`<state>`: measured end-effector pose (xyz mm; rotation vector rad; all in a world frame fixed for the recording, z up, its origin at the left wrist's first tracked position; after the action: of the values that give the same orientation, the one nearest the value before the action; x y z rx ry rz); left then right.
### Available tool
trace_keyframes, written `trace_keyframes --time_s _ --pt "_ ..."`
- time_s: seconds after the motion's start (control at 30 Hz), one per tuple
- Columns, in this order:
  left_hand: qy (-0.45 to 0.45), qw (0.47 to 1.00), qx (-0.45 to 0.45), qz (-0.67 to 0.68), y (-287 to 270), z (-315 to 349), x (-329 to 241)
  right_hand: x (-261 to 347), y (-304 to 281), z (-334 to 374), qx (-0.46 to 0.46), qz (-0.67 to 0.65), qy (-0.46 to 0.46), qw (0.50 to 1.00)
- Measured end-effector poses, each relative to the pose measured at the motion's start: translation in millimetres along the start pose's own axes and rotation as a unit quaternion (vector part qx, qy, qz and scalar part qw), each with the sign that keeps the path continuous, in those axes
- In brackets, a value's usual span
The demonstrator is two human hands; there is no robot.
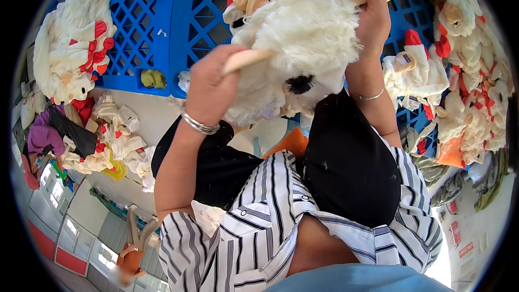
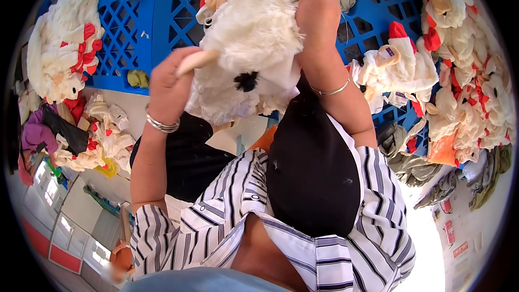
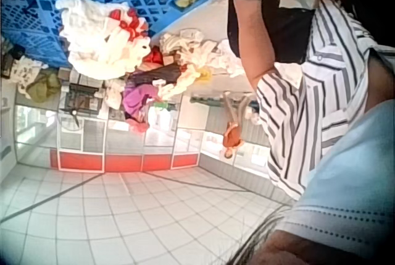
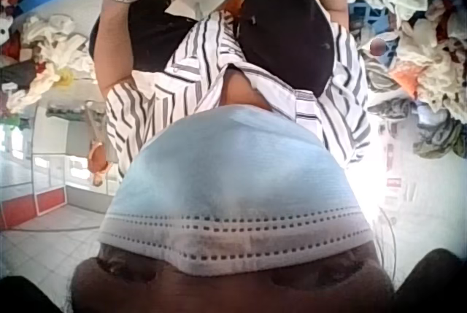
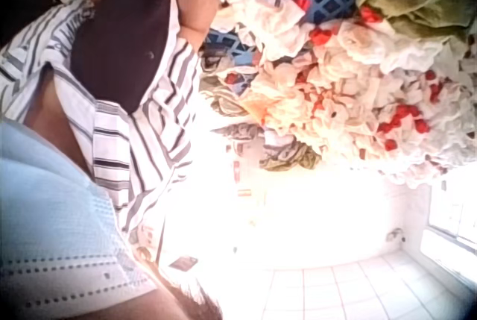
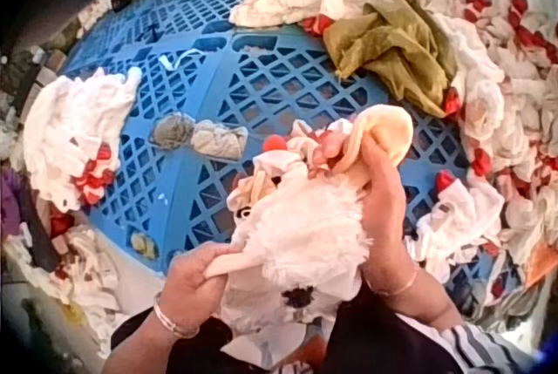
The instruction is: The person assembles a white stuffed animal by hand, attaching red fabric pieces to the feet and adjusting the black facial features. The person repeatedly turns the plush toy over to inspect and secure the attachments, working with multiple similar items visible in the background.
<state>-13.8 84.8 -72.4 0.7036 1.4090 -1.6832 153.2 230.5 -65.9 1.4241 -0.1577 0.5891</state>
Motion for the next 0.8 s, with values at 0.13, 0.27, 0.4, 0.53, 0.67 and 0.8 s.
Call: trace_keyframes --time_s 0.13,0.27,0.4,0.53,0.67,0.8 --pt "0.06 0.993 -0.096 0.024 -51.3 -4.3 -17.6 21.9 -21.8 -2.8 -0.035 0.168 -0.08 0.982" --pt "0.079 0.987 -0.139 -0.003 -76.1 1.9 -25.7 19.0 -36.4 -4.8 -0.049 0.162 -0.096 0.981" --pt "0.068 0.981 -0.18 0.021 -101.1 14.1 -14.9 32.7 -31.4 -14.7 0.011 0.202 -0.06 0.978" --pt "0.07 0.996 -0.046 0.041 -80.0 9.0 -10.3 38.4 -24.8 -11.0 0.038 0.264 -0.043 0.963" --pt "0.013 0.996 -0.079 0.037 -100.7 6.7 23.2 64.7 -9.2 -4.0 0.07 0.274 -0.14 0.949" --pt "-0.093 0.993 -0.064 -0.02 -127.4 11.1 80.7 38.8 18.0 18.3 0.139 0.417 -0.041 0.897"
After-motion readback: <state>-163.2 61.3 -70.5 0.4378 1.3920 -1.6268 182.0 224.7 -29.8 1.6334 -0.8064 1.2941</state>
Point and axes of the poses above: each hand's wrist, its own z-axis away from the middle knuckle, its own y-axis out of the palm, x = y × z, the point moved 10 cm from there along -z, towards the middle knuckle, and after that the axes turned 4 degrees about -z, right-handed, at the moved point
